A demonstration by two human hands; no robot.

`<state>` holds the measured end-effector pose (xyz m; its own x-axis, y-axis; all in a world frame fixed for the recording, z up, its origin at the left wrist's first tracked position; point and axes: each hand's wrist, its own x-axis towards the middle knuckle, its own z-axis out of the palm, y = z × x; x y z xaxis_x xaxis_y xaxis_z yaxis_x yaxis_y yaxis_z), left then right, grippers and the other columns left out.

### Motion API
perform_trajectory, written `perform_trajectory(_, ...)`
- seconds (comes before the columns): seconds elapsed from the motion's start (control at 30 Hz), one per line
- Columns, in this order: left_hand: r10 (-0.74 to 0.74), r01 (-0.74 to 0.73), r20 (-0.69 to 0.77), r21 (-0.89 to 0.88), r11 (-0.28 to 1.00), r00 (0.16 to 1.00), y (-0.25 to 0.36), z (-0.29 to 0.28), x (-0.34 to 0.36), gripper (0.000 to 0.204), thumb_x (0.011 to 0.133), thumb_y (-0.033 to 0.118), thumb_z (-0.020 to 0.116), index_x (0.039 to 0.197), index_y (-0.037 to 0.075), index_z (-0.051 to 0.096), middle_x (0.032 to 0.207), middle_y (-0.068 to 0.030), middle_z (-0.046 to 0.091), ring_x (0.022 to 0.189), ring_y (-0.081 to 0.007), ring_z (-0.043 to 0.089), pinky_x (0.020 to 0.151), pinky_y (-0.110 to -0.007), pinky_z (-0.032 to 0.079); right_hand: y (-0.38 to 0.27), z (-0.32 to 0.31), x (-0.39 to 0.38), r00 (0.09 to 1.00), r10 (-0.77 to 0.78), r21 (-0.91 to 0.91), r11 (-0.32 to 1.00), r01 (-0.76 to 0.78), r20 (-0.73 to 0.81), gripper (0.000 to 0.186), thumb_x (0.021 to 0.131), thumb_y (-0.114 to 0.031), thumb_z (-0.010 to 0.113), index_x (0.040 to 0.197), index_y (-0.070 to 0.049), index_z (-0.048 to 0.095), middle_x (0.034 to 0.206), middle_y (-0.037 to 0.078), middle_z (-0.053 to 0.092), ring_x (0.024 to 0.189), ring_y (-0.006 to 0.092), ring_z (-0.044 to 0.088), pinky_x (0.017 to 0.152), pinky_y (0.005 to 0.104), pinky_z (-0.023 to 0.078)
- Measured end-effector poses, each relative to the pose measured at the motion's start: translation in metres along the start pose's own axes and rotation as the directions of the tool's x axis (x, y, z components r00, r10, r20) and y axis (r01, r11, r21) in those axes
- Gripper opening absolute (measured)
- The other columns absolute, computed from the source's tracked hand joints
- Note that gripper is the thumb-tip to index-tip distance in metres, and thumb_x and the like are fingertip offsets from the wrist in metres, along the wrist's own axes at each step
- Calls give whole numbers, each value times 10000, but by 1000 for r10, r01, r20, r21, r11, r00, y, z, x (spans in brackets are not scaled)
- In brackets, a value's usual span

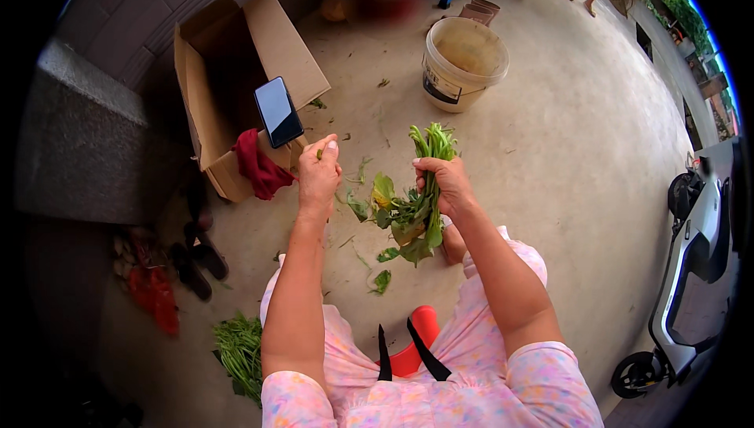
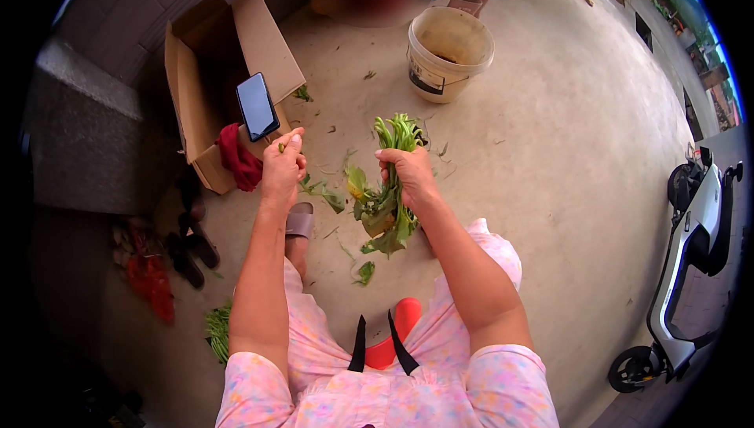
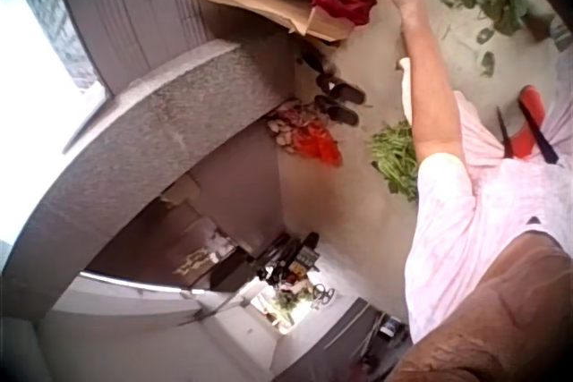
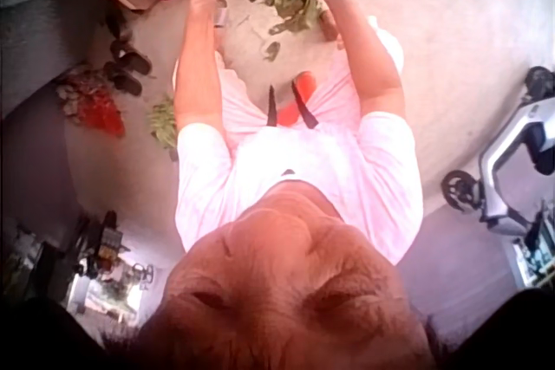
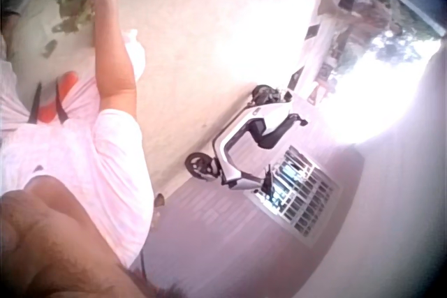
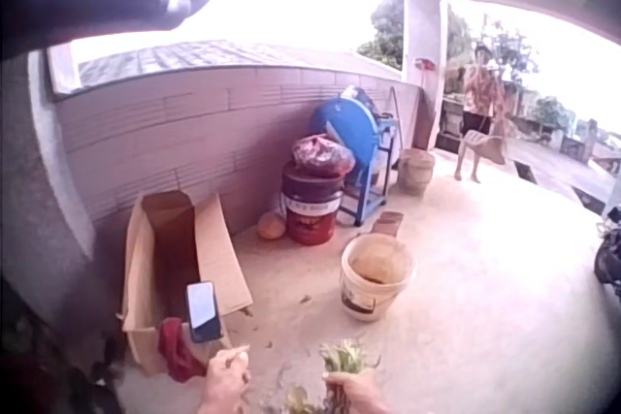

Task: The person strips leaves from green plant stems by hand, placing the stems into a bundle and dropping the leaves onto a pile on the ground.

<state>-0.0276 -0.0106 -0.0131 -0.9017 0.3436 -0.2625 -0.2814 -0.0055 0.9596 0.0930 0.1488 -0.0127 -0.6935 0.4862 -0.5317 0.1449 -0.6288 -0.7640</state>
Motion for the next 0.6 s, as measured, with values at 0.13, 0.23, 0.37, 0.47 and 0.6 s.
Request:
perform_trajectory(0.13, -158, 169, 137, -76, 983, 978, 7, 2, -5, 143, 835, 142, 515, 792, 14, 563, 722, 6, 489, 486, -36, 394, 377, -175, 277, -3, -2, -2, 999, 42, -51, 998, -41, 23, 96, 680, -18, 607, 655, -21, 515, 551, 40, 509, 419, 120, 479, 390, 236, 387)
perform_trajectory(0.23, -197, 222, 173, -138, 965, 965, 9, 7, -10, 74, 824, 95, 512, 827, 25, 533, 691, -6, 489, 503, -51, 412, 392, -183, 289, 1, 2, -1, 995, 85, -52, 995, -83, 53, 78, 695, -23, 599, 687, -11, 523, 578, 59, 532, 435, 132, 498, 400, 252, 403)
perform_trajectory(0.37, -255, 404, 356, -451, 796, 899, 2, 19, -17, 173, 685, -7, 500, 856, 21, 497, 811, -44, 458, 664, -123, 435, 533, -254, 357, 9, 7, -5, 990, 67, -38, 997, -63, 123, 95, 705, -25, 593, 767, 2, 525, 654, 99, 581, 485, 143, 535, 419, 255, 423)
perform_trajectory(0.47, -237, 351, 262, -626, 696, 936, -10, 31, -20, 210, 650, -7, 491, 859, 18, 491, 815, -55, 450, 677, -140, 426, 559, -274, 358, 10, 18, -9, 988, 30, -3, 1000, -29, 152, 80, 700, -31, 594, 760, 11, 560, 661, 90, 591, 516, 123, 532, 431, 249, 415)
perform_trajectory(0.6, -210, 248, 136, -648, 721, 968, -25, 44, -19, 118, 789, 100, 535, 852, 2, 517, 783, -51, 474, 685, -140, 442, 573, -260, 380, 14, 21, -8, 982, 3, 8, 1000, -5, 190, 124, 705, -39, 596, 815, 9, 567, 723, 82, 603, 562, 124, 545, 472, 248, 433)
